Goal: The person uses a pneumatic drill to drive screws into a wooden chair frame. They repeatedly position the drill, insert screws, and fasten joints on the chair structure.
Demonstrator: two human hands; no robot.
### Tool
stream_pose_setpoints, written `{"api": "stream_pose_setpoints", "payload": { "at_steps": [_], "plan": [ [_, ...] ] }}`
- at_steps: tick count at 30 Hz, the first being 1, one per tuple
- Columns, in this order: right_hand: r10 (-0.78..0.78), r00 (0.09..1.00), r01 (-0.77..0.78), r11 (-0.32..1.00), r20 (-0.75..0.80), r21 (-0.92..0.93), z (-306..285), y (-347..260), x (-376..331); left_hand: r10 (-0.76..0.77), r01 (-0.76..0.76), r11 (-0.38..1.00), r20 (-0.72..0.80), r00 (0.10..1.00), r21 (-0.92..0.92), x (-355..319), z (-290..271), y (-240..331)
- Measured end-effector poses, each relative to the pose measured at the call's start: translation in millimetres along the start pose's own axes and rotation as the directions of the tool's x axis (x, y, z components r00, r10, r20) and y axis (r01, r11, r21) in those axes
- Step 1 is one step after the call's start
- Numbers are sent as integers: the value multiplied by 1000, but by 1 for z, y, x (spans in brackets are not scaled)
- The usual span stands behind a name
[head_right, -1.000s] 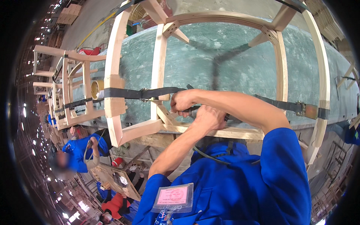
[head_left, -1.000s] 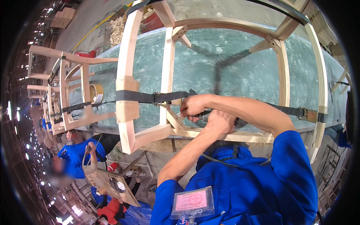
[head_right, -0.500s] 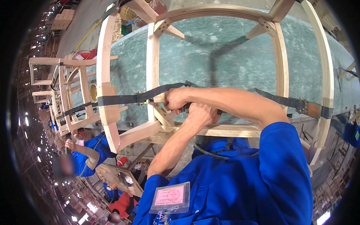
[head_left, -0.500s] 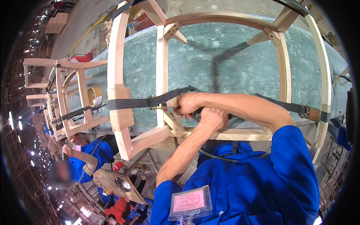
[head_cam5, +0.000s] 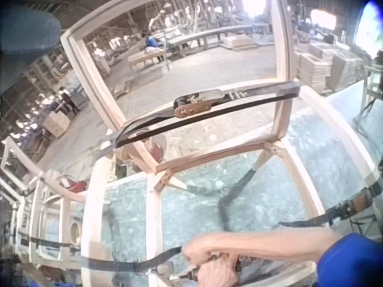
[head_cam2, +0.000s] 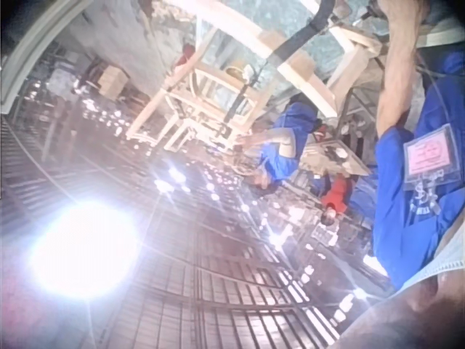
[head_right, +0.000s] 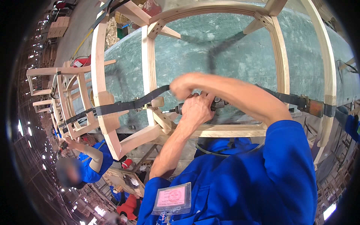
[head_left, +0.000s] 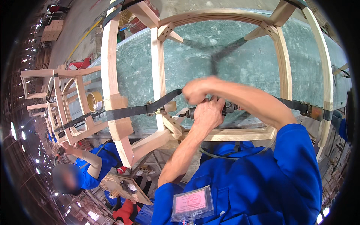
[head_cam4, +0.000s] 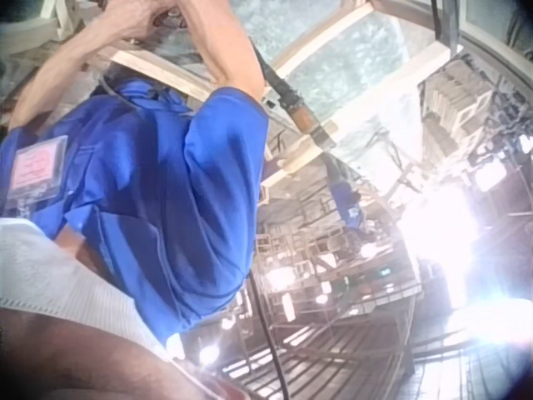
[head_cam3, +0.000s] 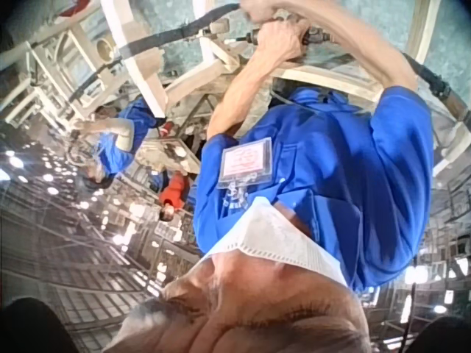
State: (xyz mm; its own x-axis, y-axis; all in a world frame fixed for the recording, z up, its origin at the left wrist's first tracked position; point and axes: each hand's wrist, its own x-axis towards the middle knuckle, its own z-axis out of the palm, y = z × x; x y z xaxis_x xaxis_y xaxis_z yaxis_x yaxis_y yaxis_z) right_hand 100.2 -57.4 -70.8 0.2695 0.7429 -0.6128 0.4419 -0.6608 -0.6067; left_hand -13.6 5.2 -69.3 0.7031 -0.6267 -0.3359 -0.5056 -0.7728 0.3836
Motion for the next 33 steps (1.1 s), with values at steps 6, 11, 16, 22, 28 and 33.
{"api": "stream_pose_setpoints", "payload": {
  "at_steps": [6, 11, 16, 22, 28, 33],
  "plan": [
    [-43, 654, -41, 995, -755, -92, -92, -36, -21, 5, -6, 1000, 47, 999, 16, 3, -4, -3],
    [-280, 639, -16, 926, -716, -377, -53, -22, 48, -72, 71, 997, 33, 997, 28, 8, 1, -2],
    [-304, 650, 42, 929, -696, -367, -53, -16, 53, -127, 126, 992, 94, 987, 15, 10, -6, -4],
    [-320, 590, 37, 928, -742, -370, -49, -14, 57, -87, 86, 996, 12, 996, 7, 6, 2, -13],
    [-332, 592, 93, 933, -735, -346, -49, -12, 54, -64, 65, 997, -38, 997, 36, 1, -4, -13],
    [-234, 543, 213, 967, -807, -137, -58, -7, 29, 14, -7, 997, -88, 996, 80, -2, -5, -7]
  ]
}}
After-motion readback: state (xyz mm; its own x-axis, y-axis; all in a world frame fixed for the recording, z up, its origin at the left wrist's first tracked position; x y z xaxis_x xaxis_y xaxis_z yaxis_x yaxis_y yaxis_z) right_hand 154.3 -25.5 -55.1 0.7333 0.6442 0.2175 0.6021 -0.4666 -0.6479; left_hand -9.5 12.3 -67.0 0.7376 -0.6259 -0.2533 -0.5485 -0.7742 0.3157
